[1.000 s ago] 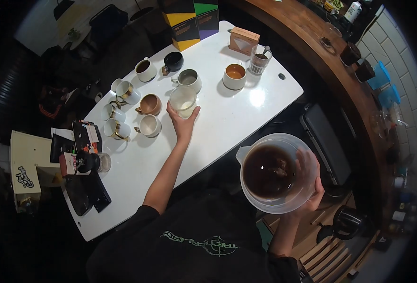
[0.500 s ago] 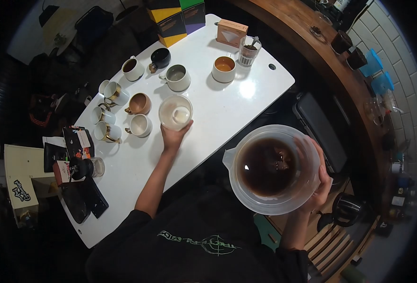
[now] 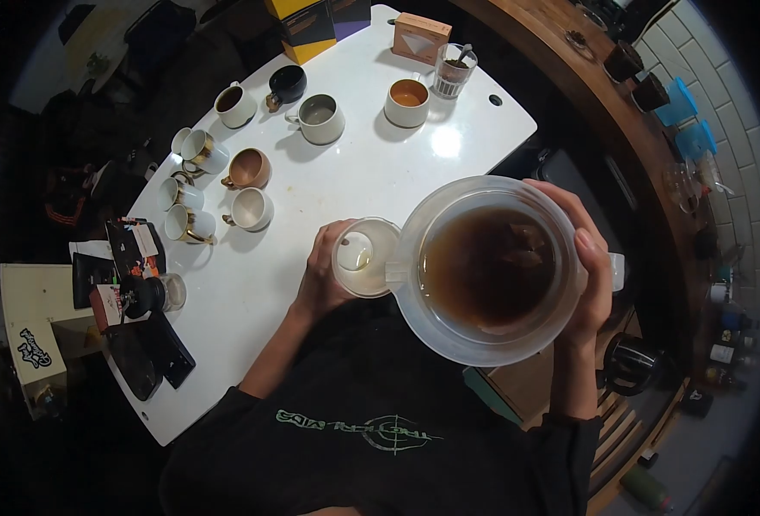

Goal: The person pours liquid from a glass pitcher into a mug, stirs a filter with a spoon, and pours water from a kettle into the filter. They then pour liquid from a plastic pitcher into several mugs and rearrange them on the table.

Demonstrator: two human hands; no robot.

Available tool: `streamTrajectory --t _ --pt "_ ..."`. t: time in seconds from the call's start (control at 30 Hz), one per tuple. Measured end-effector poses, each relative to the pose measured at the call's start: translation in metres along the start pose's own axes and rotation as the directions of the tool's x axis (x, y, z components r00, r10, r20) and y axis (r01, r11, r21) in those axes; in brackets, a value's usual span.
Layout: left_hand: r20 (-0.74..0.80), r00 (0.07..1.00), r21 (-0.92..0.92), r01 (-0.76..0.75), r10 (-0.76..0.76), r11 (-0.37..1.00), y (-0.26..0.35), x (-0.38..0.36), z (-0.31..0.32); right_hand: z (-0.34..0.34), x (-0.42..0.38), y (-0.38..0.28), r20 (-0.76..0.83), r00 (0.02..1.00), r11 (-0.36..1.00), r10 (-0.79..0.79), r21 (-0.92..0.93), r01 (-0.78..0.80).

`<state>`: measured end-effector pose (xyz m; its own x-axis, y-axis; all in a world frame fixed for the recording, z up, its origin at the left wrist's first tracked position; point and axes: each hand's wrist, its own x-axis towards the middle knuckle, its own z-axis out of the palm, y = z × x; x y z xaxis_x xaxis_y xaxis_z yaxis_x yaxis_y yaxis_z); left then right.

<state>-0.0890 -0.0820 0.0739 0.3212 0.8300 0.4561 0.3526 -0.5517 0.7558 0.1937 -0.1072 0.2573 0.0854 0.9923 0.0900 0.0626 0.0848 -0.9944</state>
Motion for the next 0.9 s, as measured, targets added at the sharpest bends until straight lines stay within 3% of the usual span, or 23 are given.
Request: streamTrajectory --t 0.9 --pt "0.021 0.999 -0.031 0.029 -0.028 0.999 0.005 0.004 0.008 0.020 0.029 -0.003 0.077 0.993 0.966 -0.088 -0.236 0.104"
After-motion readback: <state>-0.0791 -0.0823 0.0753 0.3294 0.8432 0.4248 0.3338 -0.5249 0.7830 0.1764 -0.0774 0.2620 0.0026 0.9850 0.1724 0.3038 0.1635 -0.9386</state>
